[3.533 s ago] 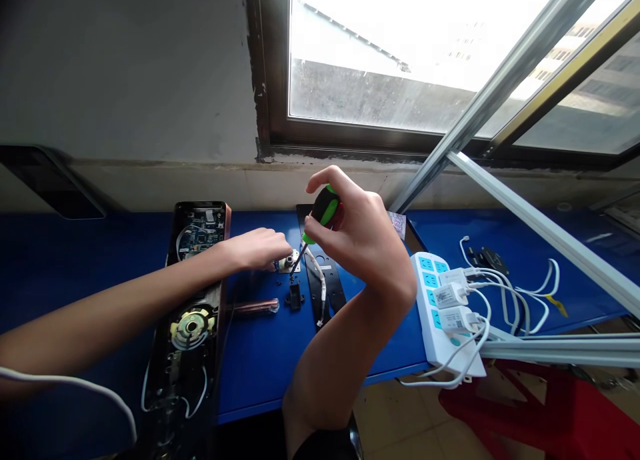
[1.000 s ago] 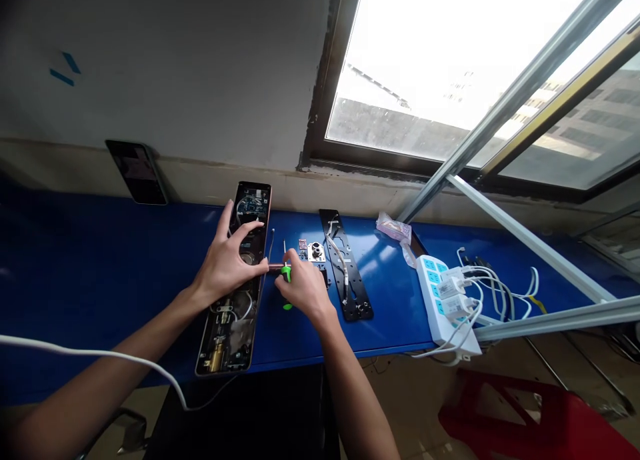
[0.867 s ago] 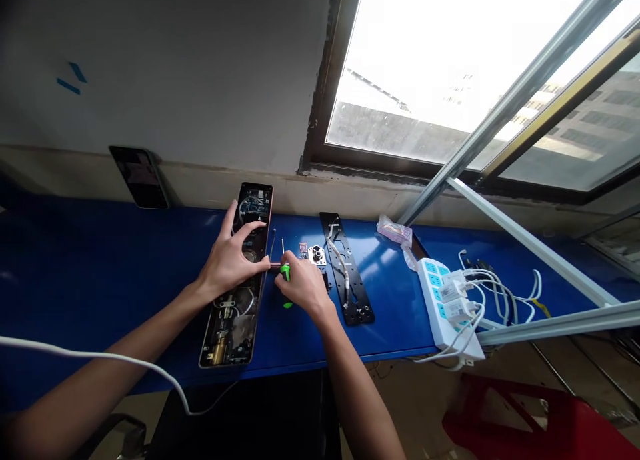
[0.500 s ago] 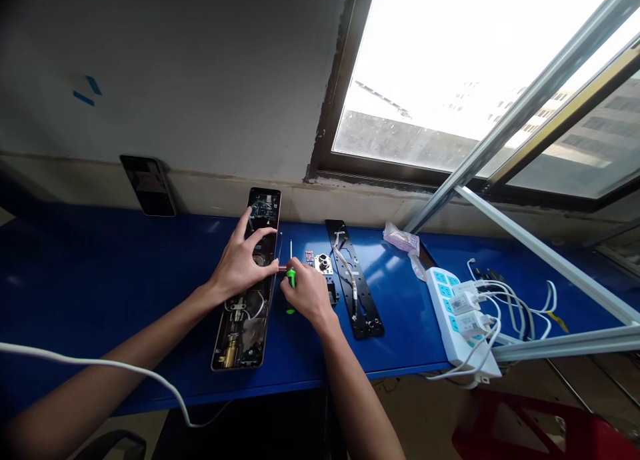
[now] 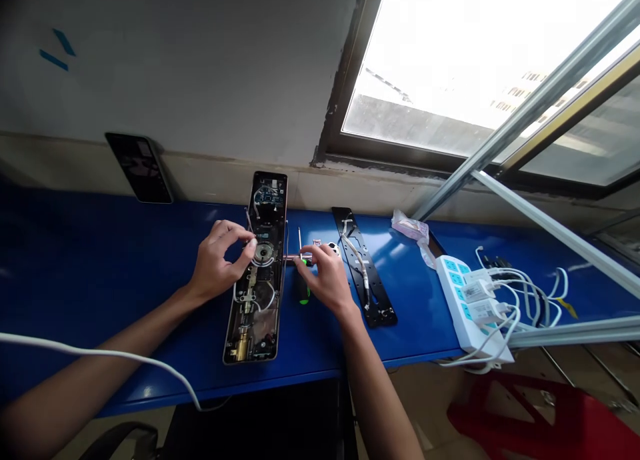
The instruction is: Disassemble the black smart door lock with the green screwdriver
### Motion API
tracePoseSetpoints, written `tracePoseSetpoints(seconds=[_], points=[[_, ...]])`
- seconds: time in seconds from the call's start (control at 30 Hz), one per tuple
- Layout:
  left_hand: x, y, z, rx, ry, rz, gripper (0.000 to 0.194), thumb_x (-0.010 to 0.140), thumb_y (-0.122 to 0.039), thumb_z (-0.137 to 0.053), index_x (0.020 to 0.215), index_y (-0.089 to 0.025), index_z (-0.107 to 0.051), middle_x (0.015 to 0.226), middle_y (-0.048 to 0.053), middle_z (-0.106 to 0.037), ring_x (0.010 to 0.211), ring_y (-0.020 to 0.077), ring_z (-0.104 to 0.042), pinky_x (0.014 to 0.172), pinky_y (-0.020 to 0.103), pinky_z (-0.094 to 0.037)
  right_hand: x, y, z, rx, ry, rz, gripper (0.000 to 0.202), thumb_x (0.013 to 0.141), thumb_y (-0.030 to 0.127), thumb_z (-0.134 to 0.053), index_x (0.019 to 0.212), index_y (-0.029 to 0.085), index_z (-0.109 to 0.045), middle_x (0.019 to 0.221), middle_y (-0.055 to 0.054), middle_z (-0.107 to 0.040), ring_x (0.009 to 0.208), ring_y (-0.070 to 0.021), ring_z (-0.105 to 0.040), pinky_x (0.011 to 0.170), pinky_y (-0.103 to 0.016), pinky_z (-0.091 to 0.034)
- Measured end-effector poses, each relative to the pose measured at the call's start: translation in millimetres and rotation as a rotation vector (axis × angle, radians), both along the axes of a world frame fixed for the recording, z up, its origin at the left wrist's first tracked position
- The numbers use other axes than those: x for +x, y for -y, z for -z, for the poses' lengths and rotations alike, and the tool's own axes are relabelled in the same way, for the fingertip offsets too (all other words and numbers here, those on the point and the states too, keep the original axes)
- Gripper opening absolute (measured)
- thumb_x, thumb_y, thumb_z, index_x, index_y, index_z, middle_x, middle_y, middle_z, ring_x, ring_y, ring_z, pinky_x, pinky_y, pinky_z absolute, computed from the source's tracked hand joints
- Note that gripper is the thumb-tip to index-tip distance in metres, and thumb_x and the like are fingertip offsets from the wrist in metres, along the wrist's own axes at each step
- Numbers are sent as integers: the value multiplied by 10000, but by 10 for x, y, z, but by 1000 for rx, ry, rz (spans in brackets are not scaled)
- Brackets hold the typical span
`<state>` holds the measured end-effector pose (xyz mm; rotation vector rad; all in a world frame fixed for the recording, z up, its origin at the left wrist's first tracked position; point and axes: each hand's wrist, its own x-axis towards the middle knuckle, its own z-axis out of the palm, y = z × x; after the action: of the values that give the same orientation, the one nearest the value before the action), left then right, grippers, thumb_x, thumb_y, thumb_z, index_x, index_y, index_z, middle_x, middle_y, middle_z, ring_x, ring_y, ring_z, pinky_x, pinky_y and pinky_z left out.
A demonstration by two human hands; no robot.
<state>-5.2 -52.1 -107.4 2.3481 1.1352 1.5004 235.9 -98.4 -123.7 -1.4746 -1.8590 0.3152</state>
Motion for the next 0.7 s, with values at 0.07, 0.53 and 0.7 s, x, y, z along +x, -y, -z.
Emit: tracePoseSetpoints(seconds=[0.07,0.53,0.7], points=[[-47,1,23,-3,-10,32,169,986,-214,-546,828,-200,-605,825,30,-610,833,199,-556,802,354,-489,-2,-19,-84,55,-20,7,181,990,371,-609,997,214,-700,817,4,-519,681,-128,-470,647,-268,-408],[-229,-84,5,-15,-66,34,491,977,-225,-567,558,-203,-311,530,-53,-317,481,105,-309,523,306,-262,-95,-544,-91,179,12,-90,276,1018,428,-615,982,158,-659,852,8,-660,663,-93,-601,629,-250,-543],[-229,-68,-11,4,-53,41,500,967,-199,-596,558,-191,-309,530,-63,-298,472,86,-286,507,290,-246,-87,-365,22,148,46,-119,252,1028,404,-606,1065,162,-669,938,-16,-692,718,-103,-643,659,-260,-577]])
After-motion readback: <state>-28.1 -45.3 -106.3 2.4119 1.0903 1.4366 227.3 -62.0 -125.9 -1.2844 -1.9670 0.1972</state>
